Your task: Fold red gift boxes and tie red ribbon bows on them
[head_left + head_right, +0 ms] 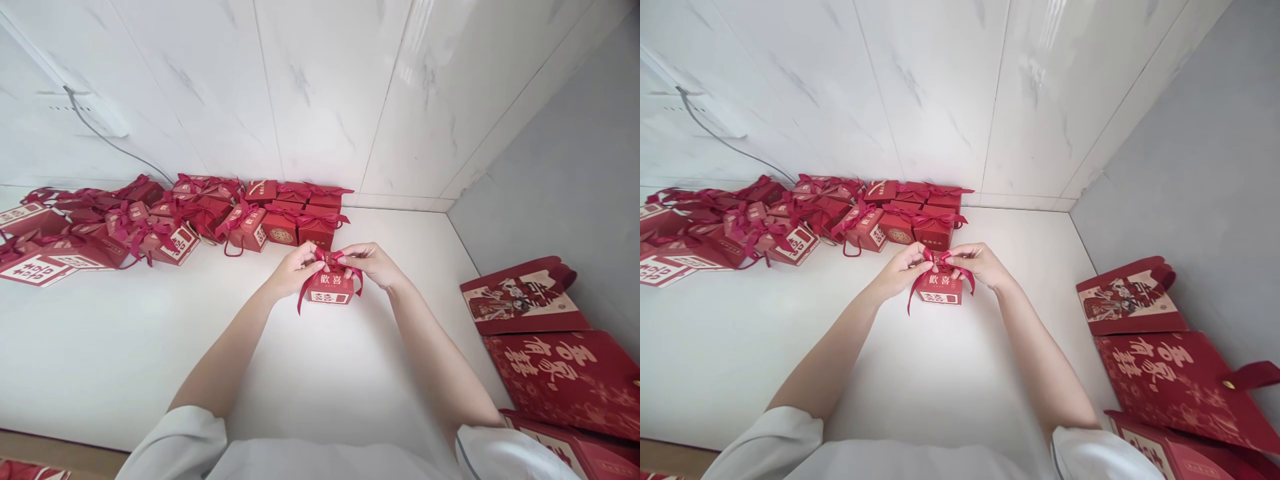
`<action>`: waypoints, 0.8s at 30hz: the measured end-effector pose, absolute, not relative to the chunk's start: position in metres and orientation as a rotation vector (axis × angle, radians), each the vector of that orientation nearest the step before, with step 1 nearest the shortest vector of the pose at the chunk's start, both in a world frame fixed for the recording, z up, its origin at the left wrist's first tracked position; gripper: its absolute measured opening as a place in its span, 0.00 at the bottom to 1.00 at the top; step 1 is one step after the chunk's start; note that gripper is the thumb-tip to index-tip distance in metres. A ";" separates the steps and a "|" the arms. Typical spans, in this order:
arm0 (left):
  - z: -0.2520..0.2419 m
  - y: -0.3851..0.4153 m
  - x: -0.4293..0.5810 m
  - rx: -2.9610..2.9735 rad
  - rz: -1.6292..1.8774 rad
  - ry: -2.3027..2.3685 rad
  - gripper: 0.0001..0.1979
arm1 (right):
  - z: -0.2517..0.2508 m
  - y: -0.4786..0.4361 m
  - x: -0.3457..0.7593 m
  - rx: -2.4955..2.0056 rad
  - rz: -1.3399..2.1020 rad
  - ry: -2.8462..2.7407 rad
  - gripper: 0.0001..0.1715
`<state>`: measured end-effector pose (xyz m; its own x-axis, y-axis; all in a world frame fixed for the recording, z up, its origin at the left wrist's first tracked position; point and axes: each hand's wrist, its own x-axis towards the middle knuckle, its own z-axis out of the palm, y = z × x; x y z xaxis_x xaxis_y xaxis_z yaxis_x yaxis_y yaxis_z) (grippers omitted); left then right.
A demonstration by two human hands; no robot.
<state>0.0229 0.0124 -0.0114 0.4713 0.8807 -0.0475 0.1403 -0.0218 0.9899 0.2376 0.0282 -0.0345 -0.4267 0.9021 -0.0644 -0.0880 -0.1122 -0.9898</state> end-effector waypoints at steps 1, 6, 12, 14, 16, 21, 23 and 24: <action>-0.012 0.012 0.023 1.469 0.760 0.933 0.13 | -0.035 0.029 0.237 -0.950 1.640 -1.386 0.16; -0.013 0.013 0.021 1.354 0.782 1.014 0.18 | -0.033 0.030 0.237 -0.881 1.716 -1.341 0.22; -0.008 0.016 0.021 1.390 0.686 1.102 0.18 | -0.034 0.029 0.237 -0.907 1.695 -1.385 0.21; -0.006 0.015 0.020 1.390 0.695 1.110 0.20 | -0.033 0.028 0.239 -0.903 1.698 -1.395 0.20; -0.002 0.014 0.018 1.401 0.695 1.109 0.22 | -0.028 0.027 0.243 -0.907 1.708 -1.424 0.21; 0.003 0.016 0.005 1.486 0.679 1.155 0.20 | -0.001 0.021 0.254 -1.118 1.412 -1.592 0.21; 0.002 0.019 0.000 1.552 0.697 1.202 0.19 | 0.013 0.010 0.259 -1.153 1.080 -1.577 0.22; 0.000 0.021 -0.002 1.590 0.710 1.223 0.19 | 0.020 0.002 0.262 -1.126 0.958 -1.534 0.23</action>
<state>-0.0021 0.0213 -0.0001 0.3250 0.9397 -0.1068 0.3733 -0.0237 0.9274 0.2618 0.0020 0.0199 -0.1037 0.9636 0.2463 0.2014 0.2628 -0.9436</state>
